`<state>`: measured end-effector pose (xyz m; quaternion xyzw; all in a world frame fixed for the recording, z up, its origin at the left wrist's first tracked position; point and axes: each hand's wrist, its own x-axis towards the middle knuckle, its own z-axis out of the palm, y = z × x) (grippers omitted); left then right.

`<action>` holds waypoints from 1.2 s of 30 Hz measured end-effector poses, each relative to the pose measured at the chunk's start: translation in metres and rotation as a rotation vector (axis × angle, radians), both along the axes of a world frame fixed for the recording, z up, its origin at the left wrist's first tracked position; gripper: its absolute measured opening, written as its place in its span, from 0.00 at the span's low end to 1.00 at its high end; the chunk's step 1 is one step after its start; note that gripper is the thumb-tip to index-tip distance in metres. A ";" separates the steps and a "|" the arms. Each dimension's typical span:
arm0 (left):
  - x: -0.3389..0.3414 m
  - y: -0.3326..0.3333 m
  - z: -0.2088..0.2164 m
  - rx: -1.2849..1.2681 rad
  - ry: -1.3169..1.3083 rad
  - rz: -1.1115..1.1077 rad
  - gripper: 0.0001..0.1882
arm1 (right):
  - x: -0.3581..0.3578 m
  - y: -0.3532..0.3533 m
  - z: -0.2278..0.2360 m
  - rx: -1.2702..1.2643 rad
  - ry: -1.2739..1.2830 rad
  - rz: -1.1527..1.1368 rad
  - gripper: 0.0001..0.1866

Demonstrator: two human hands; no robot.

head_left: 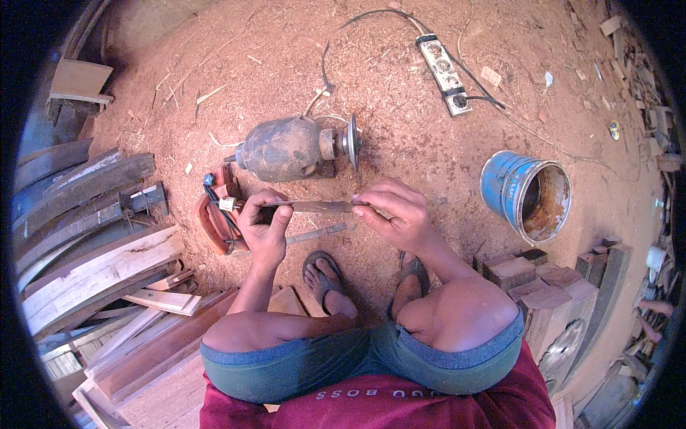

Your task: The person cleans saw blades by dipping them into a bucket of dark liquid and wiping the surfaces by hand.

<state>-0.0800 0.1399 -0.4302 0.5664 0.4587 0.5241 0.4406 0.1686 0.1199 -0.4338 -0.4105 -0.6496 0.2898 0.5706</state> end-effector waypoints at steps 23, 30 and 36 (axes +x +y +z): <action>0.003 0.005 0.010 0.094 -0.114 -0.077 0.12 | 0.005 0.004 0.008 0.161 -0.052 -0.009 0.09; 0.000 0.007 0.010 0.113 -0.063 -0.087 0.12 | 0.005 0.004 0.006 0.158 -0.048 -0.004 0.09; 0.001 0.006 0.010 0.119 -0.045 -0.074 0.11 | 0.005 0.004 0.007 0.138 -0.054 -0.004 0.08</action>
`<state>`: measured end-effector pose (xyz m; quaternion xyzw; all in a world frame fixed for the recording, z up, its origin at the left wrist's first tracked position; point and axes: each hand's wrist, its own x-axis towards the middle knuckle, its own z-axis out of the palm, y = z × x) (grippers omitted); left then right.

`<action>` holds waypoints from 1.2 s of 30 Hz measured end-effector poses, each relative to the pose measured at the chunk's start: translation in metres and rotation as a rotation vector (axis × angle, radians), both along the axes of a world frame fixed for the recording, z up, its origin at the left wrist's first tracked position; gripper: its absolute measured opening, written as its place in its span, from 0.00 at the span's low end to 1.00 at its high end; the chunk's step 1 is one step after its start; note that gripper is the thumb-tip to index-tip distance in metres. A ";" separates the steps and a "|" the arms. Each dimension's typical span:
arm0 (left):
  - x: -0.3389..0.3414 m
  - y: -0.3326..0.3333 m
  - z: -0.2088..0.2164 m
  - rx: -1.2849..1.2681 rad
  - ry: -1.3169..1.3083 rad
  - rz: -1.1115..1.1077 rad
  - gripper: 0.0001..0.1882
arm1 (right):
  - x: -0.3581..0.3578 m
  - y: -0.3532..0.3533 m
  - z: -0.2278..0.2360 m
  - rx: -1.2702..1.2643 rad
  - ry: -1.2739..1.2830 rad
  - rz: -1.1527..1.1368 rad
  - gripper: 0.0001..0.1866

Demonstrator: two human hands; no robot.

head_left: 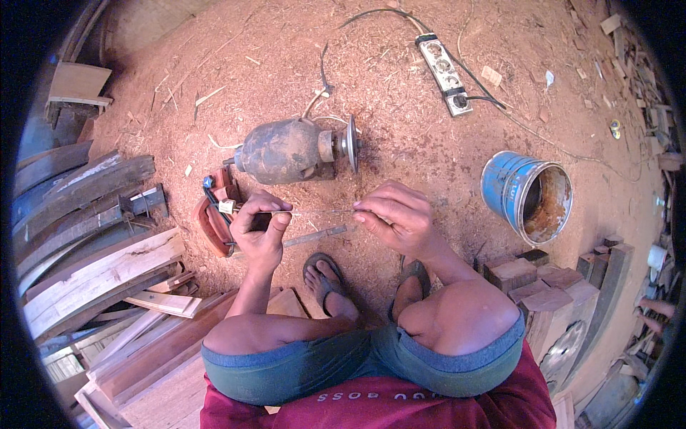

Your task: The person cleans saw blades by dipping them into a bucket of dark liquid and wiping the surfaces by hand.

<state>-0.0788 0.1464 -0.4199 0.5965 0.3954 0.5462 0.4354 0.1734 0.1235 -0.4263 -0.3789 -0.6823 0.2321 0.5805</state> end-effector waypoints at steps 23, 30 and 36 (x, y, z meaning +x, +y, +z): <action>-0.005 -0.004 -0.007 -0.114 0.068 0.053 0.12 | -0.003 -0.005 -0.012 -0.129 0.040 0.015 0.08; -0.004 -0.004 -0.015 -0.129 -0.013 0.023 0.12 | -0.004 -0.003 -0.011 -0.089 0.065 0.006 0.09; -0.002 -0.004 -0.021 -0.281 -0.271 -0.108 0.12 | -0.005 -0.001 -0.006 -0.040 0.125 0.013 0.10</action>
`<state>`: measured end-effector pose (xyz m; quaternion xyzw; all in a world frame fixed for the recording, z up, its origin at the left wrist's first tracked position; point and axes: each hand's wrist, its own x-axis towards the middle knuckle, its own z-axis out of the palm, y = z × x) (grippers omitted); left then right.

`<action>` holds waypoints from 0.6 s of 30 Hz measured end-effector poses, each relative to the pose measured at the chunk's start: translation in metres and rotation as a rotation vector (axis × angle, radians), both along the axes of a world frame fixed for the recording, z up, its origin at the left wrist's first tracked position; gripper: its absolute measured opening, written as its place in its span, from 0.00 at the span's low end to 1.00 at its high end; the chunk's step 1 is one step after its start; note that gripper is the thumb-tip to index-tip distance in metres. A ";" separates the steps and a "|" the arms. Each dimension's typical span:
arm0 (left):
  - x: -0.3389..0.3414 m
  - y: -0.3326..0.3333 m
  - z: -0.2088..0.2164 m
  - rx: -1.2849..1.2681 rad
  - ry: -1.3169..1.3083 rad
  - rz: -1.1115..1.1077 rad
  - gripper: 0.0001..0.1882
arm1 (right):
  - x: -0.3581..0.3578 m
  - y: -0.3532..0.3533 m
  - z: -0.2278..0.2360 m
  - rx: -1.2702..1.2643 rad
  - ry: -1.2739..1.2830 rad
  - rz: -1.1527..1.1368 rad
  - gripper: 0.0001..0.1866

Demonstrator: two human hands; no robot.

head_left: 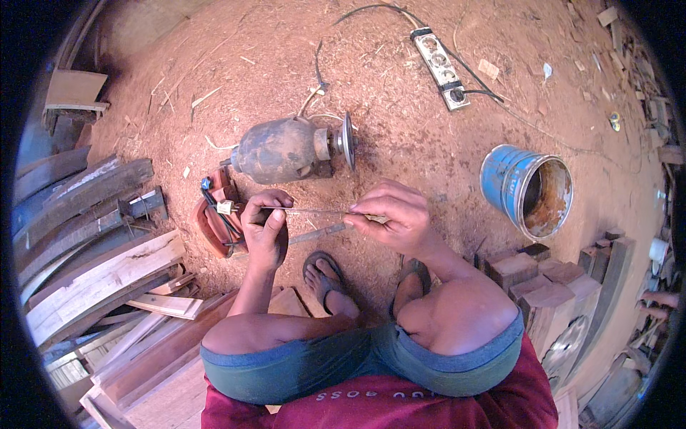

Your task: The person cleans saw blades by dipping them into a bucket of dark liquid and wiping the surfaces by hand.

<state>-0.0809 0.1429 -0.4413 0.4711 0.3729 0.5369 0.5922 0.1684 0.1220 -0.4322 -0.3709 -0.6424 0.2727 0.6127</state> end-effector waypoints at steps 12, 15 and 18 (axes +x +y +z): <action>0.004 0.000 -0.005 -0.069 0.003 -0.041 0.11 | 0.000 0.004 0.011 0.110 -0.014 0.009 0.11; 0.005 -0.001 -0.005 -0.060 0.002 -0.035 0.10 | 0.000 0.003 0.011 0.090 -0.023 -0.005 0.10; 0.004 -0.001 -0.004 -0.075 -0.003 -0.034 0.10 | 0.001 0.003 0.013 0.080 -0.033 -0.003 0.10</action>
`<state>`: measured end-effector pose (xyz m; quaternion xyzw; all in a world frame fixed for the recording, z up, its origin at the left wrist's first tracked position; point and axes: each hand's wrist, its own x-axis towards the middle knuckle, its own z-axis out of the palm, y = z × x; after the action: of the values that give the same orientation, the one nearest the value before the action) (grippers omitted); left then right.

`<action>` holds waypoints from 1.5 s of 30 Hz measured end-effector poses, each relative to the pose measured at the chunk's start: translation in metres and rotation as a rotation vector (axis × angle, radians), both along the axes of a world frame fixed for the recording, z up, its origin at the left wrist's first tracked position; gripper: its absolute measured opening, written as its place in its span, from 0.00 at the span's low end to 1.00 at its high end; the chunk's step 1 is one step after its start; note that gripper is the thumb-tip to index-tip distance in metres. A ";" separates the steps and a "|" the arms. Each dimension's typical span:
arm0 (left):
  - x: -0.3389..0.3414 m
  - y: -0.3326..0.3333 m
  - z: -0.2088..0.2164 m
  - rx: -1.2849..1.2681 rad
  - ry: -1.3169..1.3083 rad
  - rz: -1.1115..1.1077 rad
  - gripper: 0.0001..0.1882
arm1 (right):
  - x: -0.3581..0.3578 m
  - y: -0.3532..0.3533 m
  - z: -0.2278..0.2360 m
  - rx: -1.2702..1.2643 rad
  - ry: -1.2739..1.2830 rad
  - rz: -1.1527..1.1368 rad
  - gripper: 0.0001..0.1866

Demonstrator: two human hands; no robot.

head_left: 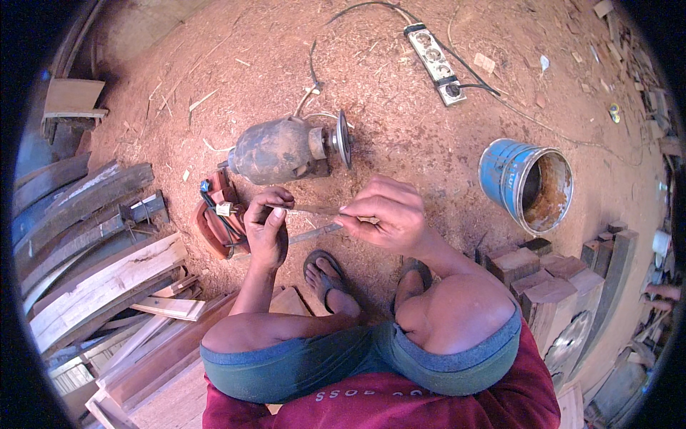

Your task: The person cleans saw blades by dipping them into a bucket of dark liquid and wiping the surfaces by hand.

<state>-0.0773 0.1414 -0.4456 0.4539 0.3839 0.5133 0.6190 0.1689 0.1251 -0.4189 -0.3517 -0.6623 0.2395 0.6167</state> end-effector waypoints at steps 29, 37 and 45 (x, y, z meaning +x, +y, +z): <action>0.003 -0.005 0.000 -0.063 0.323 0.104 0.10 | 0.000 -0.011 -0.022 -0.345 0.045 -0.075 0.08; 0.020 -0.002 -0.029 -0.318 0.471 0.150 0.12 | -0.010 -0.016 -0.083 -0.869 0.225 -0.079 0.13; 0.020 0.001 -0.053 -0.324 0.588 0.149 0.13 | -0.014 -0.008 -0.103 -0.928 0.134 -0.153 0.14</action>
<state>-0.0568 0.1424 -0.4987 0.4489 0.6547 0.3366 0.5065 0.1549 0.1168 -0.5216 -0.6216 -0.4163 0.4860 0.4519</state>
